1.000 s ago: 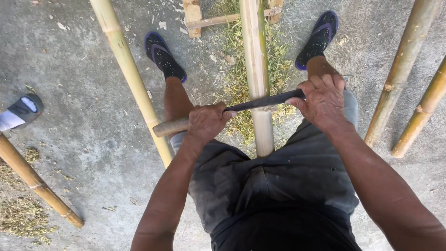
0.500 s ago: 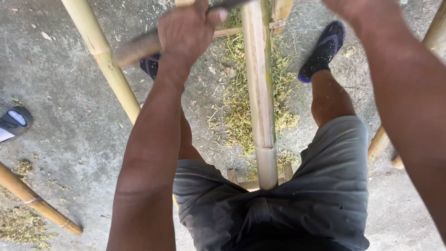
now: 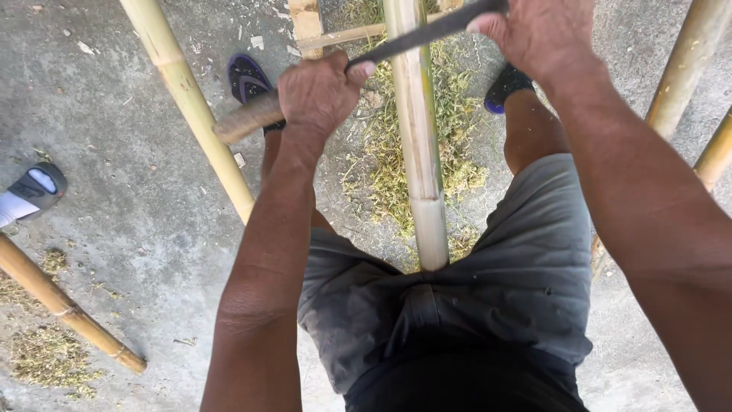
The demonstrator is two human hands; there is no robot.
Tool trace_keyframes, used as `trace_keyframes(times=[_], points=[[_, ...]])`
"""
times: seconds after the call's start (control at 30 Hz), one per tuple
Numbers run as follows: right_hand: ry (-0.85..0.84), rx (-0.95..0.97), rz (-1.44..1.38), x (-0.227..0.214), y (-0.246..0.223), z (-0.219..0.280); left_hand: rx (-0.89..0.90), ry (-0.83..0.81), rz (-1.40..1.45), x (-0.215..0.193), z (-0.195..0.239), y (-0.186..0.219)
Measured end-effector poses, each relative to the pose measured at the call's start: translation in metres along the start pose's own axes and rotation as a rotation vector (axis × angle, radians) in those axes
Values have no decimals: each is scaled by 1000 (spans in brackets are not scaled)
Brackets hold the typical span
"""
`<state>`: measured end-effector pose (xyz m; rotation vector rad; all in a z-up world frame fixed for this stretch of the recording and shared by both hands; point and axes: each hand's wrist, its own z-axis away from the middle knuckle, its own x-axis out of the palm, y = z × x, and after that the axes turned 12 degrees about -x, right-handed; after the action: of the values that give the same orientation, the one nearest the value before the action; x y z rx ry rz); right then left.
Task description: The recorder uses a large knife to scrape the outer skin off a bamboo pole.
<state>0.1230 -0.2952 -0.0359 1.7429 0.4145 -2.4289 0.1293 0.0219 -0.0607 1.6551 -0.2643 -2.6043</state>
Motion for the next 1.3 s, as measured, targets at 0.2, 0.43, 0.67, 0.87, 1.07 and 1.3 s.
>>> trace_keyframes(times=[0.2, 0.43, 0.67, 0.87, 1.07, 1.3], points=[[173, -123, 190, 51, -9, 78, 30, -75, 32, 32, 73, -1], [-41, -75, 235, 60, -49, 170, 25, -141, 69, 49, 162, 5], [16, -149, 88, 63, -38, 158, -73, -371, 34, 30, 156, 10], [-166, -66, 129, 43, -59, 164, 79, -136, 81, 55, 165, -7], [227, -185, 141, 83, -35, 166, 46, -67, 56, 25, 153, 9], [-96, -58, 8, 91, -41, 182, 77, -223, 9, 17, 166, 16]])
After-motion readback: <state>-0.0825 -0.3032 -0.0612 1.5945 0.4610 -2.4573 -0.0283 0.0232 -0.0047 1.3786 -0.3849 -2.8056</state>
